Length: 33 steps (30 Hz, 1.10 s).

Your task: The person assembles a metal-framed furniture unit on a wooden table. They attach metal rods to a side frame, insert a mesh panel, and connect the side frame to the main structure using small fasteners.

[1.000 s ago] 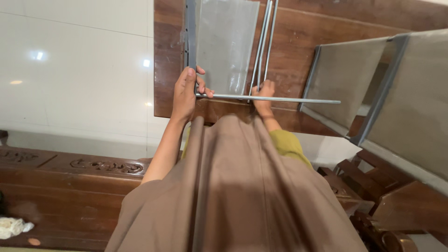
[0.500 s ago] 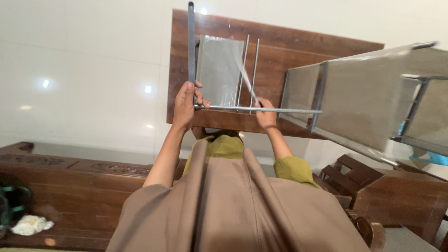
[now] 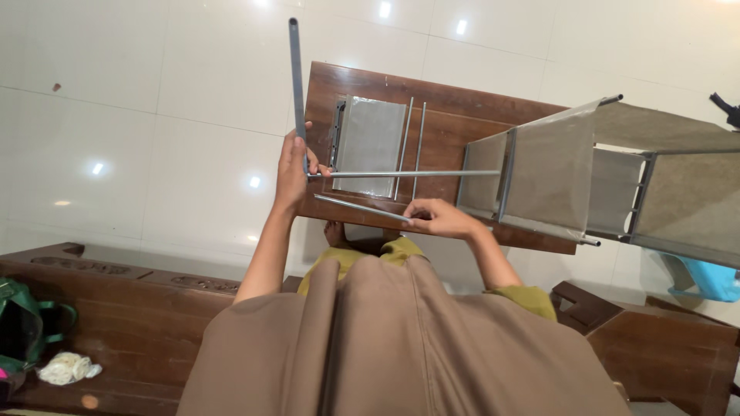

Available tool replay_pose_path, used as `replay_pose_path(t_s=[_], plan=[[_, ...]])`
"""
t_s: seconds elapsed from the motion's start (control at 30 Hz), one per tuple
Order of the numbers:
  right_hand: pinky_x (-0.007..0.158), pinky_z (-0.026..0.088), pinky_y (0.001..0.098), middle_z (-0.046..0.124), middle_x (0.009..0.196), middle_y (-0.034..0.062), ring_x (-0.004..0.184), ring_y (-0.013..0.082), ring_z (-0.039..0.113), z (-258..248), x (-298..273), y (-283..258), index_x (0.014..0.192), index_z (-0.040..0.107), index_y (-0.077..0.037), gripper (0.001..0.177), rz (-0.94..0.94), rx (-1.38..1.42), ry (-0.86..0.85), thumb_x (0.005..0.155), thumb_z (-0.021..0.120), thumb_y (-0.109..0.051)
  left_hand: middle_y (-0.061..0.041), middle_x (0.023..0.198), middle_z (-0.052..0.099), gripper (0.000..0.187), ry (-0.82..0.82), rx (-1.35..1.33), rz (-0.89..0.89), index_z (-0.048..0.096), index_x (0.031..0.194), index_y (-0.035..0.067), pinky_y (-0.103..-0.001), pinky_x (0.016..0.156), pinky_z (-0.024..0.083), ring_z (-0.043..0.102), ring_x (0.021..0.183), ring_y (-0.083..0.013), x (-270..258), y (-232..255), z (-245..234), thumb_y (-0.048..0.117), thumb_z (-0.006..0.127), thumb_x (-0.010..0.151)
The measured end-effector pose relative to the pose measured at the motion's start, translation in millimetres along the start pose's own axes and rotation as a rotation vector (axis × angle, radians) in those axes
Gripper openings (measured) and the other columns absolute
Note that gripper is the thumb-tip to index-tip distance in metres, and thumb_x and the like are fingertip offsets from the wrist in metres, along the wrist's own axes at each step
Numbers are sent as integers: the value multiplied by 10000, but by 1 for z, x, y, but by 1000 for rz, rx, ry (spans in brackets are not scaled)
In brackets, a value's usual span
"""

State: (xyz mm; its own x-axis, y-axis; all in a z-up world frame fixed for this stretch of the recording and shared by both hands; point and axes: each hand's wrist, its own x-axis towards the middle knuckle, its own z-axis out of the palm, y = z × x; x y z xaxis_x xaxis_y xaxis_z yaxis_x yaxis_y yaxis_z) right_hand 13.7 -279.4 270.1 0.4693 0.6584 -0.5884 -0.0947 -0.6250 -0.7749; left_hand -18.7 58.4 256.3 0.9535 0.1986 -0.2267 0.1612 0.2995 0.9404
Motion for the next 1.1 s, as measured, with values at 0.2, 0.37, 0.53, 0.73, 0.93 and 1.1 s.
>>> replay_pose_path(t_s=[0.2,0.37,0.53,0.73,0.93,1.1], plan=[[715,505,300,648,909,19,767,101,570,-15,-13,-51,1227,694,-116,295,-158,171,217,1031,597,-314,-5,745,475,376,-139,-65,-36,472,1359,40,-295,651,478,526,648,-130,-1,-11,-12,326,343,1152],[674,508,340,684,937,43,757,160,626,-10,-15,-78,1157,743,-146,230,-309,-245,581,999,659,-292,30,660,360,311,-43,-68,-96,504,1221,72,-240,496,345,327,528,-77,-14,-22,-3,284,299,1122],[672,479,376,632,835,36,720,201,635,2,-14,-82,1108,765,-174,169,-336,-461,692,989,694,-271,44,632,333,343,-17,-107,-149,527,1211,78,-223,461,308,304,495,-64,-32,-16,11,313,297,1115],[700,479,371,641,850,26,712,201,623,8,-14,-71,1126,770,-180,179,-340,-426,685,1000,685,-274,58,621,310,393,-25,-50,-150,541,1259,87,-223,478,316,297,507,-55,-46,-7,17,353,291,1114],[734,458,370,635,844,19,715,188,608,14,-15,-62,1122,773,-179,193,-259,-390,672,999,672,-288,49,621,328,385,-56,-100,-149,540,1252,83,-226,475,309,298,502,-57,-50,-9,19,355,309,1109],[759,440,354,632,865,6,751,179,599,18,-15,-49,1134,764,-181,201,-251,-374,677,1005,664,-299,49,629,334,383,-63,-118,-142,542,1259,83,-225,481,318,296,503,-55,-54,-14,21,353,317,1106]])
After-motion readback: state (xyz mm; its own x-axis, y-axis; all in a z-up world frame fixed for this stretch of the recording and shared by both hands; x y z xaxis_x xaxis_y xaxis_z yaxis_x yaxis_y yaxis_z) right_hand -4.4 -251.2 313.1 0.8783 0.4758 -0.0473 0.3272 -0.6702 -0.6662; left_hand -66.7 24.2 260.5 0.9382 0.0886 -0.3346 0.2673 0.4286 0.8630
